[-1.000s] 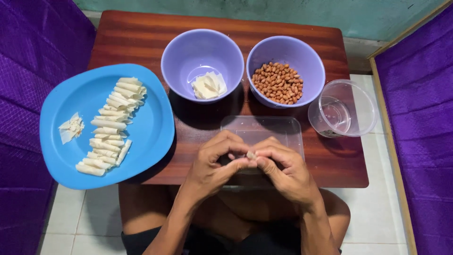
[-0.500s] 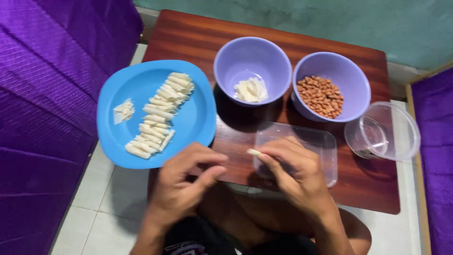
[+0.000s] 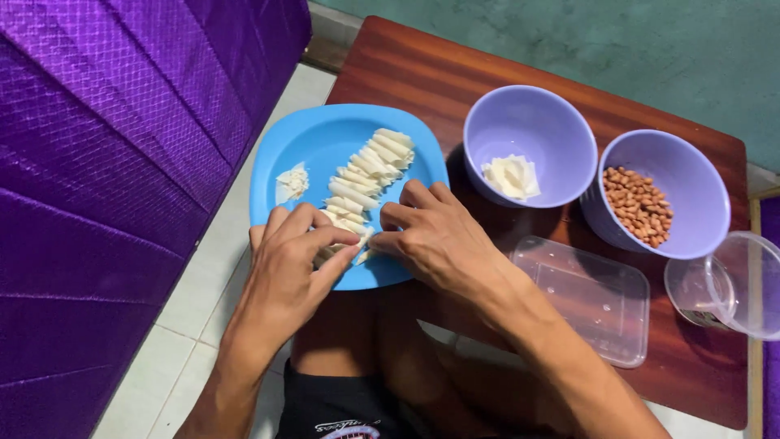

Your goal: Wrapping peanuts in small dough wrappers to prepare snacks.

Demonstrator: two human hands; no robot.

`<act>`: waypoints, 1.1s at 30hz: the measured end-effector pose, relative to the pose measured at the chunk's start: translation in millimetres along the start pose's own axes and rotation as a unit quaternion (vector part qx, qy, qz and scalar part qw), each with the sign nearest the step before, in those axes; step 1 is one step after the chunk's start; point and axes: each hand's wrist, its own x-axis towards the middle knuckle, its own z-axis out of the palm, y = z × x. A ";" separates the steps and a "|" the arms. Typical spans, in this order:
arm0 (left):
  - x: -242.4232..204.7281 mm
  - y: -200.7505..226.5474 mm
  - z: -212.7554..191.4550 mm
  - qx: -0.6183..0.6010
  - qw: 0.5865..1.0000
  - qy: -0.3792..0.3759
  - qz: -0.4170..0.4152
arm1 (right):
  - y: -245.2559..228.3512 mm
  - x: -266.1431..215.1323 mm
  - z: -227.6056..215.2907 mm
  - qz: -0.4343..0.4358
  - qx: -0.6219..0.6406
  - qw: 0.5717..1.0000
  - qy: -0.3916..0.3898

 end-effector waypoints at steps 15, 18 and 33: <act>0.7 -9.5 4.3 0.007 1.000 -0.006 0.005 | -1.9 5.5 4.9 -0.005 0.009 1.000 -0.007; 0.7 -7.5 3.3 0.003 1.000 -0.008 0.004 | -1.3 7.1 6.0 -0.003 0.021 1.000 -0.004; 1.7 -5.0 -2.3 -0.022 1.000 0.009 0.013 | -3.8 5.1 -5.1 0.044 0.091 0.995 -0.003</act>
